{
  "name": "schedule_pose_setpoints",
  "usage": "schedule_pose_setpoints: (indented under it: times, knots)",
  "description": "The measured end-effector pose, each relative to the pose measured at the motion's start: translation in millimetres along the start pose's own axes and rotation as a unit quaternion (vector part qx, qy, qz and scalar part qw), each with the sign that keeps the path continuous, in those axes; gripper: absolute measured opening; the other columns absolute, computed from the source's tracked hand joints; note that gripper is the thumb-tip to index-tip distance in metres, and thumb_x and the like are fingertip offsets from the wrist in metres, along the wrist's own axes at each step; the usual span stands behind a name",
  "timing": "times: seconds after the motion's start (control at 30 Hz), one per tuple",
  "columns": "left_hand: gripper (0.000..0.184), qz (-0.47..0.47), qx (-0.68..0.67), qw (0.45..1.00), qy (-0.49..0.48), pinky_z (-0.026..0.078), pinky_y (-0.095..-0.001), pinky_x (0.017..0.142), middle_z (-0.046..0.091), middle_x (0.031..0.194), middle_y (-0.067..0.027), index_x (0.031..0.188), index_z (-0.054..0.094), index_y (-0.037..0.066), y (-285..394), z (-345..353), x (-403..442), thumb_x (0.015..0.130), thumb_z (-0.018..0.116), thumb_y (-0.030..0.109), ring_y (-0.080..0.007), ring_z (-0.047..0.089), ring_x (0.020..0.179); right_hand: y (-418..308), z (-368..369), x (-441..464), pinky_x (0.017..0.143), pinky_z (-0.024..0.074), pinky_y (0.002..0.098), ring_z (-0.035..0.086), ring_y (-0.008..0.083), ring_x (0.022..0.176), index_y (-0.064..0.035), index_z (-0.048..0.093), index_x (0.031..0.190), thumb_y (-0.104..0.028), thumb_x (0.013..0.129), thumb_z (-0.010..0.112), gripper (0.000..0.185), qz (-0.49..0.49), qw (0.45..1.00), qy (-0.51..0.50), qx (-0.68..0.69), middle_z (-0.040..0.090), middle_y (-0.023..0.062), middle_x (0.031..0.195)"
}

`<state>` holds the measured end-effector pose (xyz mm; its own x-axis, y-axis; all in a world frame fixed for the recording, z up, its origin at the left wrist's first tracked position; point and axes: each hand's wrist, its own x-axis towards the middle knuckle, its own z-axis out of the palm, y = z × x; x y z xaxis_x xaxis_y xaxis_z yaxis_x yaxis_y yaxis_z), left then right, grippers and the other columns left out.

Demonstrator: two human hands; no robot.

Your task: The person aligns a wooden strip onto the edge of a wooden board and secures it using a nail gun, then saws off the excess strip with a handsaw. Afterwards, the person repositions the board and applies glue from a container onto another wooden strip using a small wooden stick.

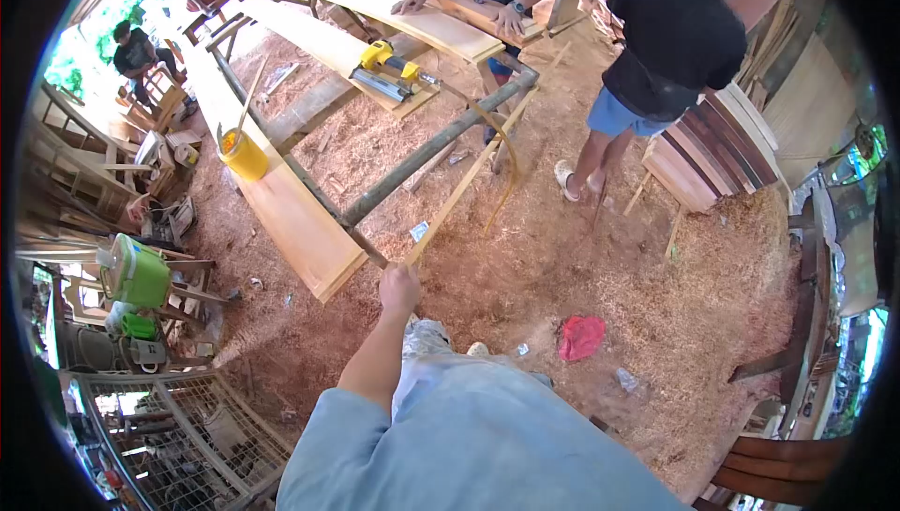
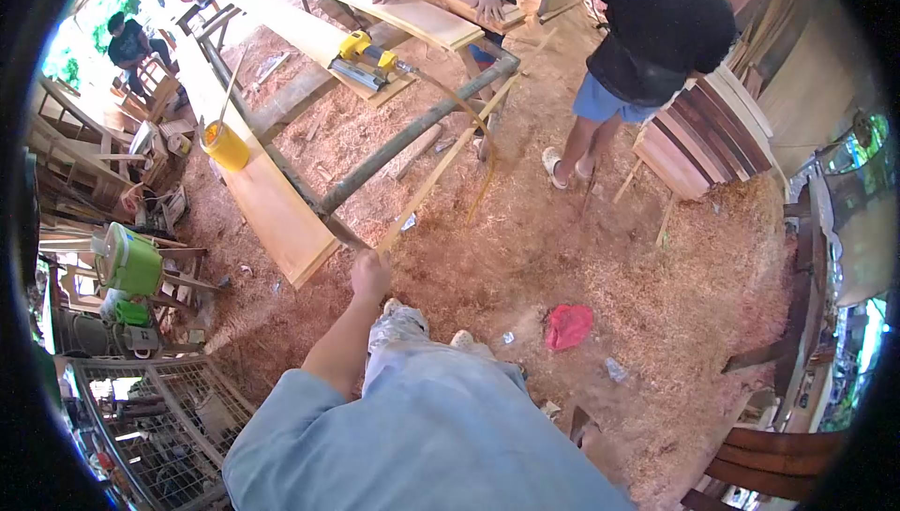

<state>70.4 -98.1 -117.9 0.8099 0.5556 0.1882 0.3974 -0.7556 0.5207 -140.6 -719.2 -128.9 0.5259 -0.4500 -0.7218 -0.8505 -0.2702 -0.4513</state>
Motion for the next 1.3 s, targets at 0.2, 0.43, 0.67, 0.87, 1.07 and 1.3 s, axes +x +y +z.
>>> schedule_pose_setpoints:
  times: [0.2, 0.43, 0.67, 0.87, 1.07, 1.3]
  knots:
    - [0.027, 0.006, -0.01, 1.0, -0.006, 0.052, -0.0504, 0.073, 0.063, 0.082, -0.0197, 0.076, 0.065, 0.0, -42, 3, -15, 0.088, 0.063, 0.024, -0.0408, 0.063, 0.082, 2, 4, 20, 0.037, 0.0362, 0.0392, 0.049, 0.0254, 0.037, -0.005, 0.063, 0.075, -0.032, 0.087, 0.061, 0.03, -0.075, 0.997, -0.034, 0.007, 0.054, 0.0084, 0.051]
    - [0.02, -0.026, -0.004, 1.0, -0.016, 0.051, -0.0494, 0.07, 0.061, 0.082, -0.0141, 0.078, 0.064, 0.005, -97, -25, -69, 0.086, 0.067, 0.023, -0.0374, 0.061, 0.08, -82, 24, -21, 0.037, 0.038, 0.0311, 0.046, 0.0194, 0.039, -0.0077, 0.056, 0.067, -0.022, 0.091, 0.06, 0.028, 0.168, 0.963, -0.022, 0.209, 0.053, 0.0088, 0.055]
    - [0.021, 0.003, 0.005, 1.0, 0.005, 0.052, -0.0479, 0.069, 0.062, 0.079, -0.0139, 0.075, 0.063, 0.004, -145, -75, -115, 0.082, 0.073, 0.022, -0.0364, 0.063, 0.077, -88, 12, 3, 0.036, 0.036, 0.0345, 0.048, 0.0212, 0.038, -0.0067, 0.06, 0.064, -0.017, 0.083, 0.059, 0.021, -0.066, 0.988, -0.134, -0.05, 0.052, 0.0076, 0.05]
    - [0.027, -0.019, 0.002, 0.999, 0.039, 0.054, -0.0463, 0.068, 0.067, 0.079, -0.0156, 0.069, 0.063, 0.003, -175, -121, -120, 0.075, 0.078, 0.024, -0.0366, 0.065, 0.074, -131, 27, -12, 0.035, 0.0391, 0.0373, 0.051, 0.0227, 0.039, -0.0051, 0.058, 0.065, -0.012, 0.083, 0.061, 0.019, 0.063, 0.992, -0.047, 0.095, 0.054, 0.0102, 0.053]
    - [0.029, -0.177, -0.003, 0.984, -0.025, 0.054, -0.0446, 0.065, 0.067, 0.068, -0.0178, 0.07, 0.067, 0.0, -210, -133, -90, 0.067, 0.079, 0.026, -0.0366, 0.066, 0.066, -125, 61, 7, 0.037, 0.0411, 0.0377, 0.054, 0.0228, 0.041, -0.0043, 0.059, 0.067, -0.014, 0.08, 0.065, 0.017, -0.035, 0.997, 0.061, 0.028, 0.053, 0.0098, 0.052]
    - [0.024, -0.176, -0.073, 0.981, -0.034, 0.053, -0.0397, 0.061, 0.066, 0.067, -0.0165, 0.071, 0.067, -0.002, -267, -128, -72, 0.07, 0.077, 0.019, -0.0294, 0.066, 0.062, -175, 105, -102, 0.04, 0.0422, 0.0362, 0.054, 0.0205, 0.043, -0.0048, 0.062, 0.069, -0.018, 0.082, 0.068, 0.019, -0.029, 0.999, -0.001, 0.016, 0.055, 0.0084, 0.054]
